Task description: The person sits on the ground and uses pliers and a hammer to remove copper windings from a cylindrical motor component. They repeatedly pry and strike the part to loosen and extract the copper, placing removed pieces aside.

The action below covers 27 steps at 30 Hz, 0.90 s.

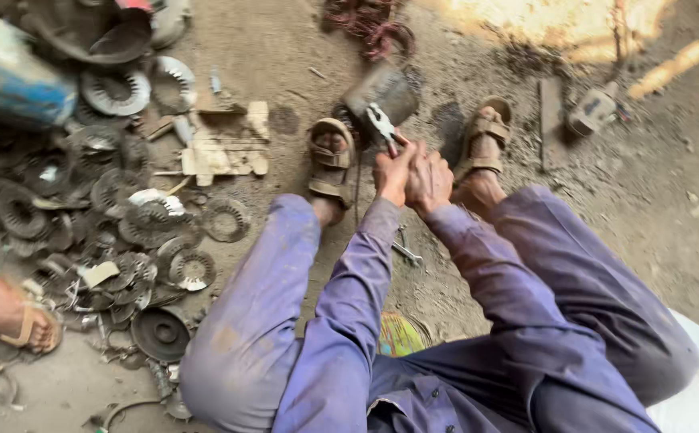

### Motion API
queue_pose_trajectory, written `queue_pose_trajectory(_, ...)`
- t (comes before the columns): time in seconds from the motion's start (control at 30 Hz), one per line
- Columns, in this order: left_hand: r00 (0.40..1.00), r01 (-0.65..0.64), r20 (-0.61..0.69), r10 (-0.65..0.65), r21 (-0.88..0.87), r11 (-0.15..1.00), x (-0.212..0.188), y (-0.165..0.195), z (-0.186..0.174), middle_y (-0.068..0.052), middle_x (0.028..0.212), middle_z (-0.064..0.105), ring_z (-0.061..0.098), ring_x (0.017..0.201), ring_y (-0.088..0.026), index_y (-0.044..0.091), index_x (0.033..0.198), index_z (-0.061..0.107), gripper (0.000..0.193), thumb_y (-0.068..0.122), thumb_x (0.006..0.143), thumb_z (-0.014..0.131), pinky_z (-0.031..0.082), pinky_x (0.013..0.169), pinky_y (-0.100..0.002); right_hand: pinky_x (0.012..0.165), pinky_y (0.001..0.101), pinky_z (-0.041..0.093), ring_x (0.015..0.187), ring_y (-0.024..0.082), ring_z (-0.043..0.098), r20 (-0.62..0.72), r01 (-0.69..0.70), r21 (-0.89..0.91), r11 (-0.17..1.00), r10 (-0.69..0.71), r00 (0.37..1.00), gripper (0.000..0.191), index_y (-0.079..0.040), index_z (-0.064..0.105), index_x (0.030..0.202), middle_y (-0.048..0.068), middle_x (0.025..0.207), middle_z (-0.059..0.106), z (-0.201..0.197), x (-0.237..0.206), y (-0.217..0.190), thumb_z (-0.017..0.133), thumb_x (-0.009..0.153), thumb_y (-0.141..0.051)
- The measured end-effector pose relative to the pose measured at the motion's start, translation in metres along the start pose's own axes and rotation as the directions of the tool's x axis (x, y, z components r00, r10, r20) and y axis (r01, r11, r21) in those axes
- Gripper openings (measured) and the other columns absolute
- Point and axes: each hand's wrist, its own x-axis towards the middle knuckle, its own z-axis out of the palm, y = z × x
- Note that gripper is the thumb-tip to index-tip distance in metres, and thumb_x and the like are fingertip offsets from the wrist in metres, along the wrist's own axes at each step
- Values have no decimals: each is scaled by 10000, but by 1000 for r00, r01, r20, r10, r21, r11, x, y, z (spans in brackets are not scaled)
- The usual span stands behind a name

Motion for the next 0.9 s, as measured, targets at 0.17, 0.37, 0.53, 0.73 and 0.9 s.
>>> queue_pose_trajectory(0.17,998,63,27,-59,-211,975,0,21,5,-144,1003,759,724,817,-236,-4,1012,706,228,136,877,825,607,763,-416,805,487,588,979,408,695,53,9,119,993,-15,999,759,15,432,1355,255,1119,658,22,7,23,796,846,-414)
queue_pose_trajectory(0.37,993,70,111,-26,-420,905,12,22,7,-127,822,756,716,668,-246,11,951,680,187,140,864,783,614,672,-454,867,410,611,971,385,737,215,67,540,839,-215,953,1062,111,456,1260,327,1125,664,1,26,45,949,583,-541)
queue_pose_trajectory(0.53,982,35,186,35,-360,932,21,18,-8,-131,844,771,767,763,-239,26,936,706,250,205,838,851,669,774,-395,757,456,608,848,383,740,173,-113,269,956,67,983,918,95,515,1141,290,1014,701,-1,7,22,923,661,-573)
queue_pose_trajectory(0.73,925,-64,314,214,-428,902,6,18,-23,-150,912,756,771,791,-254,50,980,677,426,330,741,894,673,725,-394,637,473,607,719,367,727,77,-153,226,962,139,987,714,60,507,1102,259,970,691,24,-15,3,859,762,-460)
queue_pose_trajectory(0.9,972,48,-234,34,337,940,-26,33,14,-212,1130,651,729,904,-323,-85,1477,297,1075,374,730,920,615,797,-416,637,484,585,780,388,711,14,-21,190,982,19,1000,352,38,527,1161,231,971,711,15,-6,27,704,1014,-229)
